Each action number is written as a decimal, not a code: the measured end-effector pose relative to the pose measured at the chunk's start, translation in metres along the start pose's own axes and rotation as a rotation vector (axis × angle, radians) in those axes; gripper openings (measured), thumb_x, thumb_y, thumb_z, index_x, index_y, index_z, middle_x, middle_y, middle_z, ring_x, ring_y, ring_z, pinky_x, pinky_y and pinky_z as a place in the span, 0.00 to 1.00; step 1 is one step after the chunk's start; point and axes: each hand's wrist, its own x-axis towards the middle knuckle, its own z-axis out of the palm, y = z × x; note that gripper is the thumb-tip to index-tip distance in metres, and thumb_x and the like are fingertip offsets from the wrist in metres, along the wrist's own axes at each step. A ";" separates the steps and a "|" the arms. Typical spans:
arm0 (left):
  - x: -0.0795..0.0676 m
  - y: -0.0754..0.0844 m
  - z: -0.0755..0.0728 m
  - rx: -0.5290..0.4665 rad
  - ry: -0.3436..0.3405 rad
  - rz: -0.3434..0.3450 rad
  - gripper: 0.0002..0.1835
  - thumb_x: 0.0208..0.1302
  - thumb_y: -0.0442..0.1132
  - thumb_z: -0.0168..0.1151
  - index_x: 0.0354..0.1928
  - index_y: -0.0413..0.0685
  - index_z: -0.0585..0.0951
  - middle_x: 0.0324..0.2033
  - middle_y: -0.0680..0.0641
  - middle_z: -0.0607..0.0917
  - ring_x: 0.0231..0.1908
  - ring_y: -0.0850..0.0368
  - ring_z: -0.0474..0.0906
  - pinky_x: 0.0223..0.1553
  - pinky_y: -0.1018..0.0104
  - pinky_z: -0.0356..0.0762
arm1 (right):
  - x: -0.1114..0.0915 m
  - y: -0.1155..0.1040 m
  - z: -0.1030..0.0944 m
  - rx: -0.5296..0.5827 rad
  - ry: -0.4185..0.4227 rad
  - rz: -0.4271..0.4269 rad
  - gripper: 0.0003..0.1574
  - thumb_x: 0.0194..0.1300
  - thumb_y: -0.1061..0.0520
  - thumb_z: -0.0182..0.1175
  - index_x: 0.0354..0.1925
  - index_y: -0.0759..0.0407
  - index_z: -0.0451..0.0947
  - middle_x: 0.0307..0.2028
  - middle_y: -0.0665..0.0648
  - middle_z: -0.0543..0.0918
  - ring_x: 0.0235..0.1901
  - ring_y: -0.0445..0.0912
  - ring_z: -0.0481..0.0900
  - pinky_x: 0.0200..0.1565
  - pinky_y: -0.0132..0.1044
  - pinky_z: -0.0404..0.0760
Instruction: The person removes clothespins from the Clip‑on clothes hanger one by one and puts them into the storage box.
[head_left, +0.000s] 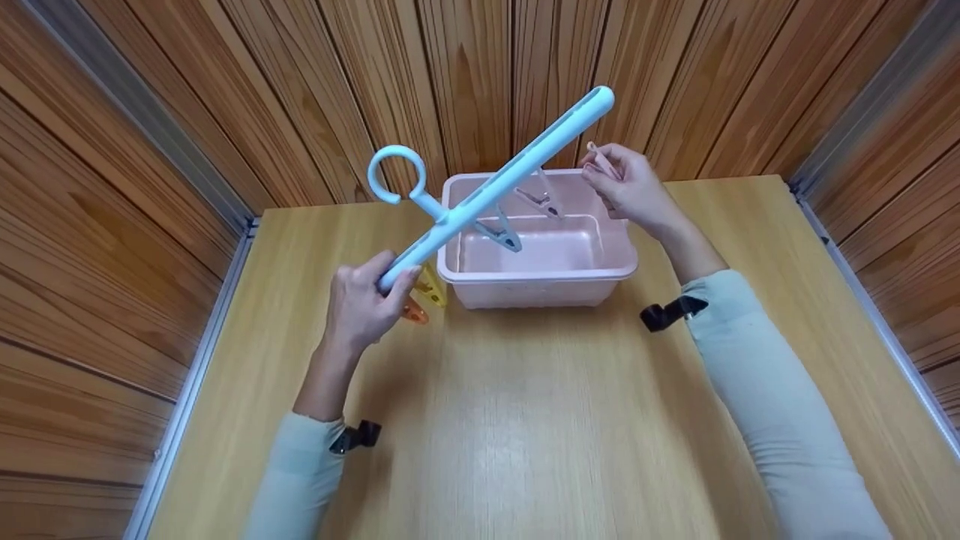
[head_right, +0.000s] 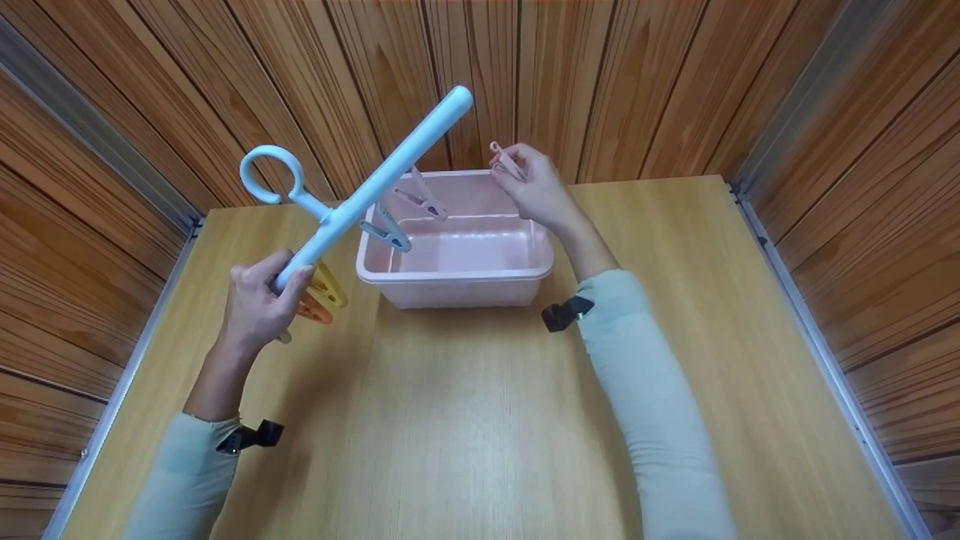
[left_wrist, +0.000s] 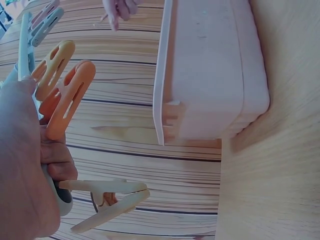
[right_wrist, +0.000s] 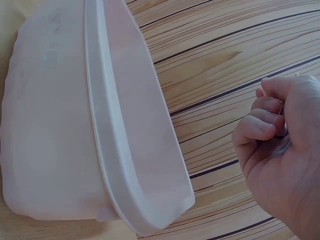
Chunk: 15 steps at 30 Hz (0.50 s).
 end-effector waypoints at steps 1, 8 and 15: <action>0.000 0.000 0.000 0.001 -0.001 -0.002 0.16 0.77 0.45 0.68 0.37 0.38 0.84 0.22 0.41 0.84 0.18 0.52 0.79 0.22 0.73 0.66 | 0.001 0.000 0.001 -0.004 -0.009 0.019 0.08 0.87 0.52 0.59 0.58 0.51 0.76 0.26 0.44 0.71 0.19 0.37 0.64 0.22 0.28 0.64; 0.001 0.001 -0.001 0.016 -0.007 -0.021 0.17 0.78 0.46 0.68 0.37 0.38 0.84 0.21 0.41 0.83 0.19 0.52 0.80 0.22 0.73 0.67 | 0.006 0.004 0.006 -0.113 -0.051 0.144 0.15 0.87 0.53 0.60 0.63 0.58 0.75 0.30 0.46 0.75 0.22 0.37 0.68 0.25 0.29 0.68; 0.001 0.000 -0.002 0.027 0.000 -0.013 0.17 0.78 0.46 0.68 0.37 0.38 0.84 0.21 0.41 0.83 0.19 0.53 0.79 0.21 0.72 0.65 | 0.004 0.008 0.005 -0.159 -0.077 0.202 0.31 0.82 0.54 0.67 0.76 0.62 0.72 0.42 0.50 0.83 0.27 0.39 0.78 0.30 0.28 0.81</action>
